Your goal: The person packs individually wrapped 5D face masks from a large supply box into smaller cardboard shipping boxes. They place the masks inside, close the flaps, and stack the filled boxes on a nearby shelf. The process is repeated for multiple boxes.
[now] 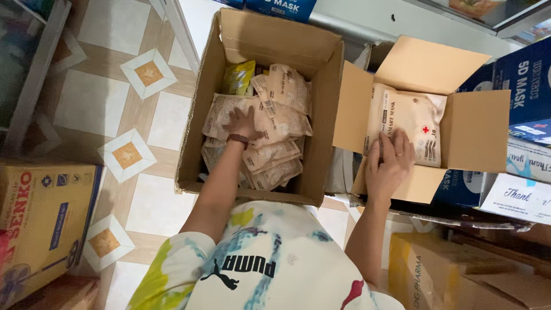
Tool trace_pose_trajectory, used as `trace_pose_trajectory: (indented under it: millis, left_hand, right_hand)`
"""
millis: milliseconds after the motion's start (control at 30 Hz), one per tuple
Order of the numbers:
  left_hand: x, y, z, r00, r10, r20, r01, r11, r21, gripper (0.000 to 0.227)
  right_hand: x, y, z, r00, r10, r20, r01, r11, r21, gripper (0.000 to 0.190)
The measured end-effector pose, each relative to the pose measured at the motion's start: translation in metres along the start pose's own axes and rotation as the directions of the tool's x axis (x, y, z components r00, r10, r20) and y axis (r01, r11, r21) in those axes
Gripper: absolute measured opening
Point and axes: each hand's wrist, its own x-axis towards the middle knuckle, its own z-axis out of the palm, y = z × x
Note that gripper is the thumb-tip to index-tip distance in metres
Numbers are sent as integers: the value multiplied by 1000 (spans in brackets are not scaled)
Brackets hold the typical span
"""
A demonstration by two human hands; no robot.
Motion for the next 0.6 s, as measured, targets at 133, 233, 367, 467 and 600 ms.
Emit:
trace_pose_trajectory:
  millis: [133,233,367,467,600]
  left_hand:
    - [7,-5,1,1000,18,8,-18,999,-30,119]
    - [13,-2,5,1000,-8,0,8,998,-56,118]
    - [20,0,21,994,-27,-101,19,997,-77,97]
    - [27,0,25,977,-75,-200,61,995,-76,83]
    - [36,-7,23,894,-31,-446,6,998,-57,37]
  right_hand:
    - [0,0,1,1000,-11,-9,11,1000,-15,20]
    - [-2,1,2,1000,-19,-13,19,1000,-17,20]
    - [-2,0,2,1000,-16,-13,16,999,-39,19]
    - [-2,-2,1,1000,-5,-11,5,1000,-30,19]
    - [-2,-1,2,1000,-2,-20,1,1000,-20,18]
